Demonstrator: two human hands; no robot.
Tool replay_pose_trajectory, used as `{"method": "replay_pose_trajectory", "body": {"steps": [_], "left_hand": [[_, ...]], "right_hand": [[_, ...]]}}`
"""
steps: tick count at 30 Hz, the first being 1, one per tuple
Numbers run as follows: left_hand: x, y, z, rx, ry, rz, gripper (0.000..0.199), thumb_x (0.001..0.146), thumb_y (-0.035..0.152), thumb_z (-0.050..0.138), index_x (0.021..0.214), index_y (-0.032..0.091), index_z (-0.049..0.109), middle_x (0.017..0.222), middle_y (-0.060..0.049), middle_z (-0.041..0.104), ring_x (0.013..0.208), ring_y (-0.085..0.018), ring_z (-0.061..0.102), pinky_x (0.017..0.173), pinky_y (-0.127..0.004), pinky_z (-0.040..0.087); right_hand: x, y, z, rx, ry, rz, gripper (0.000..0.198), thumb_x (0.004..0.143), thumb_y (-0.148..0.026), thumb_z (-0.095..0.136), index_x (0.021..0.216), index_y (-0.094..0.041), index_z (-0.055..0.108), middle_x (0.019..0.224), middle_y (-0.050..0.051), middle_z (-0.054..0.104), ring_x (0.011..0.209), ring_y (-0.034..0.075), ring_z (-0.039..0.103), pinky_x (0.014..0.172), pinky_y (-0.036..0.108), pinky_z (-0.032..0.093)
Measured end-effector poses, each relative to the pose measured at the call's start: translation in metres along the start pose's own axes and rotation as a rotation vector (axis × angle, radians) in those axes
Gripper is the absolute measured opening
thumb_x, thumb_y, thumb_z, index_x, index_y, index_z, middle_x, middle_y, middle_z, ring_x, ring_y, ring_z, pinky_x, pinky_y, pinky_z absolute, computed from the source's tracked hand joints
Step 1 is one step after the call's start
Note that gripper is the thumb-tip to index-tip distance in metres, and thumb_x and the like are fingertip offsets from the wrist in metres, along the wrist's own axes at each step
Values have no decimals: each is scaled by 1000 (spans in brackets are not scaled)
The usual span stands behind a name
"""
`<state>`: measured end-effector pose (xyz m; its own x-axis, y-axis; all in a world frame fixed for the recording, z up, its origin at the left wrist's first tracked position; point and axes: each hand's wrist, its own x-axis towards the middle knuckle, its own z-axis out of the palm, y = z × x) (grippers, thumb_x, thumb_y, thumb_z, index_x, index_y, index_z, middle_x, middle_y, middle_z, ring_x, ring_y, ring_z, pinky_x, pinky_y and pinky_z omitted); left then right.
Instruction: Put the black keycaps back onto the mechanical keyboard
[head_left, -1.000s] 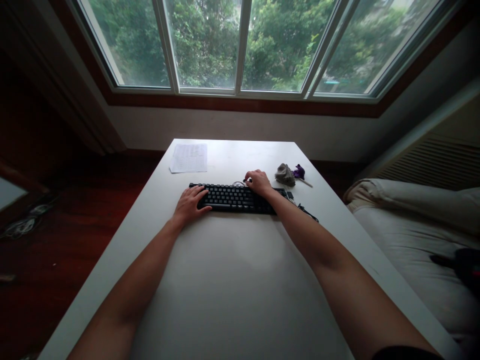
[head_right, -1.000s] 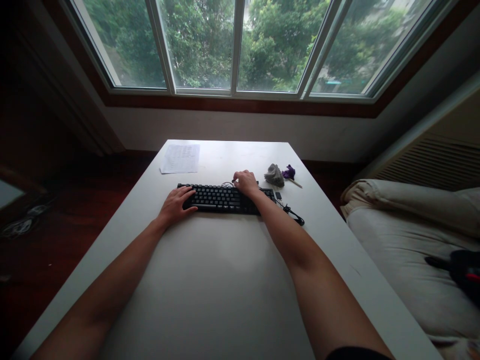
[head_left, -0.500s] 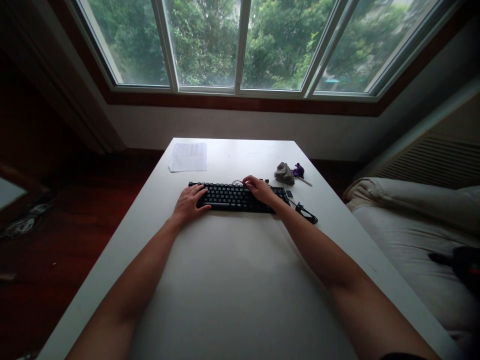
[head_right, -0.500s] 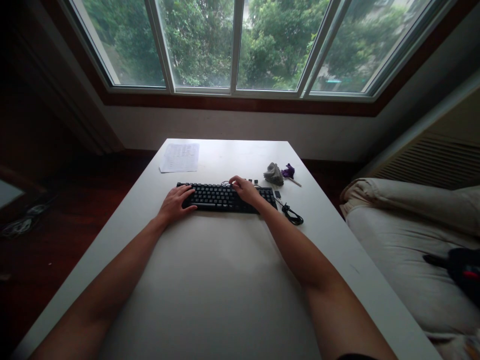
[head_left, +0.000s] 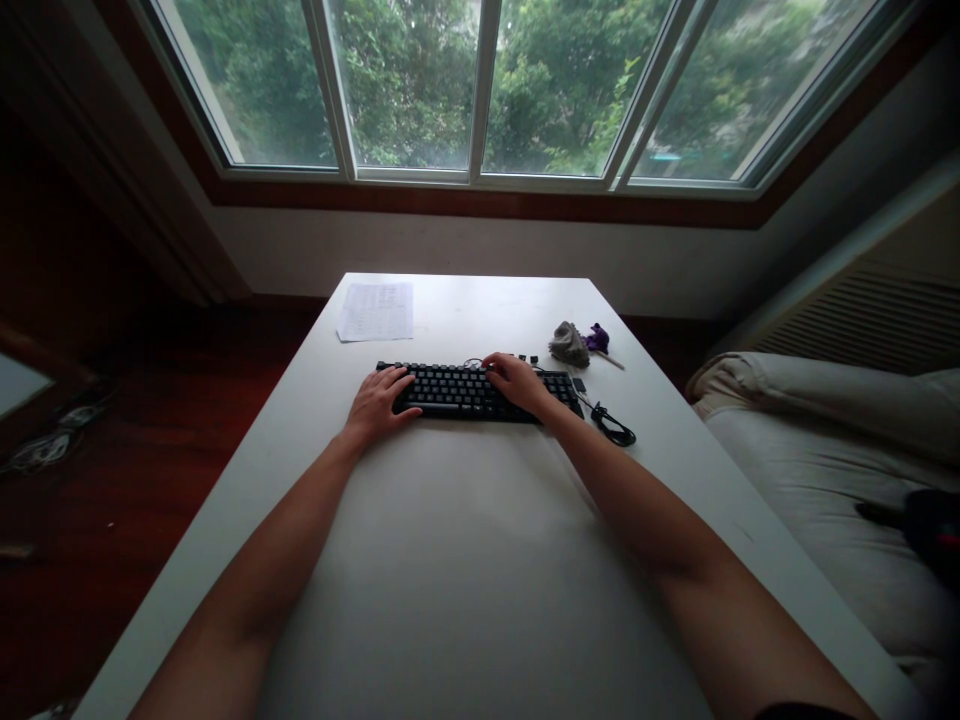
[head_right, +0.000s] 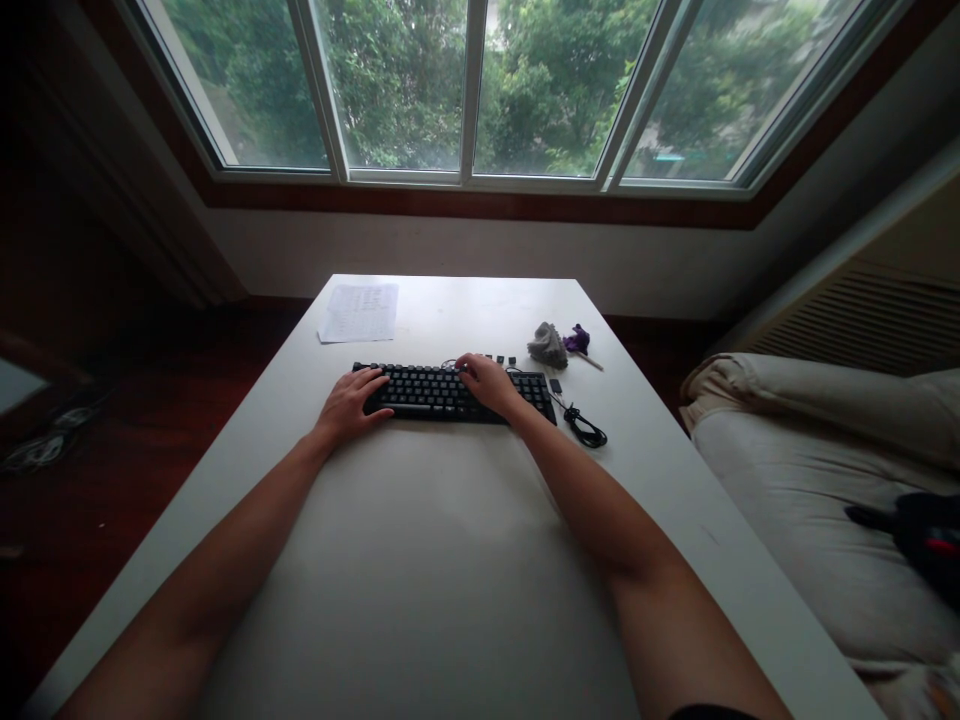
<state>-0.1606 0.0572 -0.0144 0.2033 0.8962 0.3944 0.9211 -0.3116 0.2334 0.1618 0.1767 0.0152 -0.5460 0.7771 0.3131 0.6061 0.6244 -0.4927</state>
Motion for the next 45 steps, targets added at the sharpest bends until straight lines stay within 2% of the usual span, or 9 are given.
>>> {"method": "replay_pose_trajectory", "body": {"steps": [5, 8, 15, 21, 31, 45], "left_hand": [[0, 0, 0, 6, 0, 4, 68, 88, 62, 64, 147, 29, 53, 155, -7, 49, 146, -33, 39, 125, -56, 25], [0, 0, 0, 6, 5, 10, 68, 88, 62, 64, 147, 29, 53, 155, -7, 49, 146, -33, 40, 125, -55, 25], [-1, -2, 1, 4, 11, 12, 68, 88, 62, 64, 146, 28, 54, 155, -8, 49, 146, -34, 40, 124, -55, 26], [-1, -3, 2, 0, 12, 11, 69, 88, 61, 65, 147, 28, 53, 155, -8, 49, 146, -34, 39, 124, -56, 25], [-1, -1, 0, 14, 15, 24, 68, 89, 62, 63, 146, 26, 54, 154, -9, 50, 146, -33, 40, 124, -55, 26], [-2, -2, 2, 12, 3, 7, 68, 89, 63, 62, 146, 29, 54, 155, -8, 49, 146, -33, 39, 124, -55, 26]], "right_hand": [[2, 8, 0, -34, 91, 7, 26, 92, -26, 60, 118, -24, 64, 88, 2, 69, 81, 20, 62, 78, 30, 45], [6, 15, 0, -18, 124, 38, 24, 90, -26, 64, 114, -24, 64, 92, 1, 72, 82, 19, 65, 78, 30, 46], [15, 32, 0, -34, 20, 124, 17, 90, -25, 66, 106, -24, 71, 97, 2, 76, 88, 19, 69, 82, 30, 51], [19, 37, 3, -31, -30, 119, 18, 89, -24, 69, 106, -24, 75, 99, 2, 78, 92, 19, 71, 88, 30, 52], [22, 35, 5, -93, -47, 127, 17, 88, -26, 69, 104, -24, 75, 96, 2, 77, 88, 19, 69, 81, 28, 50], [23, 32, 5, -97, -95, 130, 17, 89, -26, 69, 104, -25, 74, 97, 2, 77, 89, 19, 70, 81, 27, 50]]}}
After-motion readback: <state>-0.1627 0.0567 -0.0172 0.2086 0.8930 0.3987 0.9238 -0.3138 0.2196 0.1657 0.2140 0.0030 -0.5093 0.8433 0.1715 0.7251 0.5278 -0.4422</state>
